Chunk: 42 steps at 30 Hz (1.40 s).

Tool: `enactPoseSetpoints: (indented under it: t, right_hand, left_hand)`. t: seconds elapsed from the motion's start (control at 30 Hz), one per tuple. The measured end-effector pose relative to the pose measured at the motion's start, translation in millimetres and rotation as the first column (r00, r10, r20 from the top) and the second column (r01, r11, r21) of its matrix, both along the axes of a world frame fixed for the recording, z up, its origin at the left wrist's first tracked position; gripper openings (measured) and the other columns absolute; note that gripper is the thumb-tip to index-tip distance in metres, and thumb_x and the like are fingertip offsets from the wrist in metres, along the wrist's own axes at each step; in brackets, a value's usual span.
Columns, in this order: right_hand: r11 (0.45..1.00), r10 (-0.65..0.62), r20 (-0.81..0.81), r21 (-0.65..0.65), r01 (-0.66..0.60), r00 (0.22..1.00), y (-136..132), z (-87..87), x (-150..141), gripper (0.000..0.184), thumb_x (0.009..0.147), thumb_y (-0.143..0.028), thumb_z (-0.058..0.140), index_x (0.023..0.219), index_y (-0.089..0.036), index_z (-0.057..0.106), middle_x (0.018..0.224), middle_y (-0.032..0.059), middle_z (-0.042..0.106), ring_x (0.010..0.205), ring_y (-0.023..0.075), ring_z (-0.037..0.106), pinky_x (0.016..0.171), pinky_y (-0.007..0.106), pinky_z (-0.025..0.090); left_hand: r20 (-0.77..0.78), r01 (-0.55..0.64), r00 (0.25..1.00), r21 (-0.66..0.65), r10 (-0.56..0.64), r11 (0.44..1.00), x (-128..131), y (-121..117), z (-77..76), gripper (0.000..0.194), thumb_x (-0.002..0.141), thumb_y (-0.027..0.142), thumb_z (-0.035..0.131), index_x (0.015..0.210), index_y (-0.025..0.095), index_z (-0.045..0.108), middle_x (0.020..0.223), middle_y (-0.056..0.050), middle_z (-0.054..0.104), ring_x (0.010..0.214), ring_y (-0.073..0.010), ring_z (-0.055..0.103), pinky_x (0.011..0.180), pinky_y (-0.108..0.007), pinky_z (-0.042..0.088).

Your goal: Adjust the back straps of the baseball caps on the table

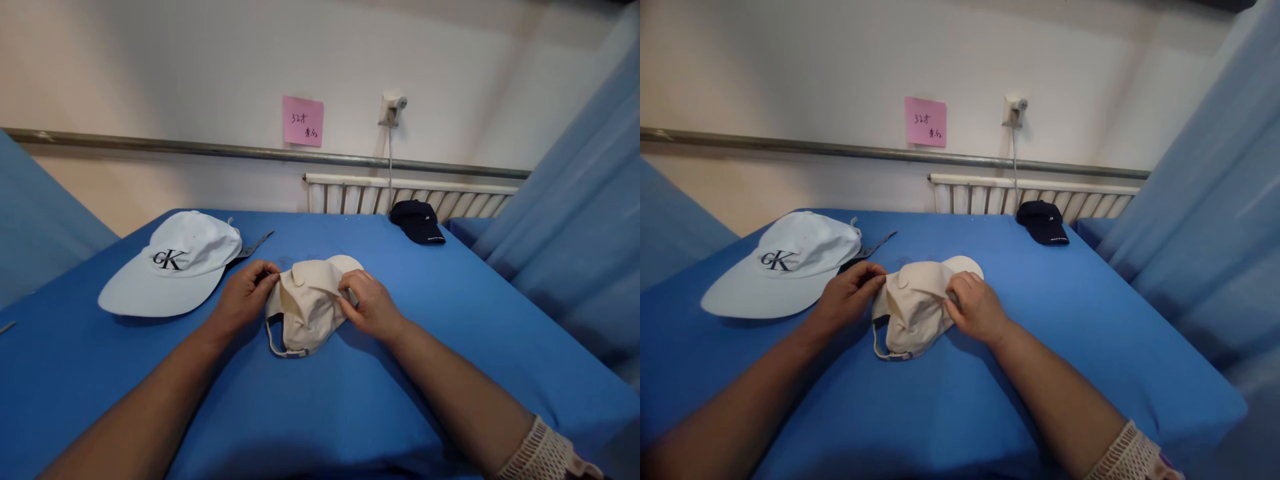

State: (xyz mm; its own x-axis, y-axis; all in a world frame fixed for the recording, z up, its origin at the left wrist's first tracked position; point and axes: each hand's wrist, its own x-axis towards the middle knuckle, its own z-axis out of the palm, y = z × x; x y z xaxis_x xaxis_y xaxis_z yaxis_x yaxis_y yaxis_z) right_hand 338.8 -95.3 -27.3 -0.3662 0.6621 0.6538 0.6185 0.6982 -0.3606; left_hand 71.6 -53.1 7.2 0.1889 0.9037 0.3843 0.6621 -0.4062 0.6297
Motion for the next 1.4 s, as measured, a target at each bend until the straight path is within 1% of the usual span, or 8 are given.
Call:
enactPoseSetpoints:
  t: [0.27, 0.5, 0.67, 0.83, 0.97, 1.07, 1.23, 1.4]
  right_hand:
    - [0.957, -0.184, -0.006, 0.225, 0.181, 0.983, -8, 4.9, 1, 0.011, 0.082, -0.011, 0.051, 0.083, -0.021, 0.047, 0.082, 0.0058, 0.059, 0.079, 0.0201, 0.055, 0.072, 0.032, 0.045]
    - [0.938, -0.229, 0.16, 0.302, 0.173, 0.96, -26, 6.9, -13, 0.012, 0.083, -0.013, 0.048, 0.075, -0.022, 0.046, 0.076, 0.0047, 0.057, 0.072, 0.0184, 0.053, 0.066, 0.029, 0.043]
    - [0.881, -0.426, 0.17, 0.304, 0.364, 0.889, -27, 11.5, -6, 0.011, 0.08, -0.014, 0.048, 0.072, -0.022, 0.046, 0.071, 0.0025, 0.053, 0.061, 0.0158, 0.047, 0.055, 0.028, 0.034]
    - [0.859, -0.495, 0.168, 0.24, 0.452, 0.852, -26, 13.0, -4, 0.008, 0.08, -0.018, 0.051, 0.073, -0.021, 0.047, 0.071, 0.0017, 0.054, 0.058, 0.0146, 0.047, 0.054, 0.028, 0.031]
    - [0.909, -0.399, 0.188, 0.207, 0.361, 0.897, -26, 6.7, -11, 0.01, 0.085, -0.021, 0.05, 0.075, -0.021, 0.047, 0.07, 0.0012, 0.055, 0.062, 0.0153, 0.052, 0.058, 0.028, 0.033]
    - [0.922, -0.364, 0.153, 0.199, 0.332, 0.919, -24, 3.7, -12, 0.013, 0.088, -0.023, 0.049, 0.075, -0.021, 0.047, 0.069, 0.0006, 0.055, 0.061, 0.0146, 0.051, 0.058, 0.027, 0.033]
    - [0.921, -0.37, 0.106, 0.171, 0.35, 0.923, -21, 1.2, -9, 0.016, 0.088, -0.027, 0.051, 0.075, -0.021, 0.046, 0.067, -0.0005, 0.054, 0.058, 0.0137, 0.049, 0.057, 0.027, 0.032]
    - [0.926, -0.366, 0.064, 0.121, 0.357, 0.928, -18, -1.4, -7, 0.019, 0.09, -0.03, 0.051, 0.073, -0.021, 0.047, 0.066, -0.0011, 0.053, 0.057, 0.0129, 0.048, 0.056, 0.026, 0.032]
  left_hand:
    - [0.393, 0.006, 0.92, -0.056, 0.016, 0.998, -4, 6, -4.2, 0.017, 0.08, 0.035, 0.061, 0.087, 0.02, 0.062, 0.075, 0.001, 0.061, 0.064, -0.0136, 0.054, 0.062, -0.025, 0.044]
    - [0.325, 0.066, 0.945, -0.118, -0.025, 0.991, 5, 7, -18.5, 0.025, 0.078, 0.035, 0.064, 0.096, 0.018, 0.065, 0.086, -0.005, 0.069, 0.08, -0.0191, 0.063, 0.074, -0.03, 0.048]
    - [0.164, -0.124, 0.977, -0.084, 0.137, 0.989, -3, 2, -2.5, 0.025, 0.077, 0.037, 0.064, 0.094, 0.019, 0.066, 0.083, -0.005, 0.071, 0.073, -0.0195, 0.065, 0.067, -0.029, 0.048]
    - [0.056, -0.058, 0.995, -0.395, 0.087, 0.917, -7, -3, 2.7, 0.023, 0.071, 0.04, 0.069, 0.068, 0.018, 0.062, 0.06, -0.003, 0.069, 0.051, -0.0184, 0.06, 0.049, -0.026, 0.041]
    - [0.243, 0.078, 0.967, -0.564, 0.075, 0.822, 2, -4, -7.7, 0.026, 0.065, 0.037, 0.074, 0.072, 0.016, 0.06, 0.067, -0.007, 0.072, 0.046, -0.0168, 0.059, 0.045, -0.026, 0.042]
    - [0.318, 0.046, 0.932, -0.58, 0.175, 0.813, 9, -6, -11.7, 0.026, 0.063, 0.031, 0.077, 0.072, 0.015, 0.06, 0.066, -0.006, 0.071, 0.044, -0.014, 0.057, 0.041, -0.022, 0.038]
    - [0.54, 0.155, 0.763, -0.687, 0.356, 0.709, 11, -7, -12.4, 0.023, 0.066, 0.022, 0.078, 0.078, 0.014, 0.061, 0.055, 0.001, 0.06, 0.039, -0.0067, 0.047, 0.035, -0.016, 0.027]
    - [0.757, 0.478, 0.382, -0.653, 0.53, 0.588, 4, -2, -7.9, 0.013, 0.071, 0.004, 0.062, 0.069, 0.014, 0.055, 0.052, 0.004, 0.048, 0.04, -0.0038, 0.042, 0.037, -0.013, 0.034]
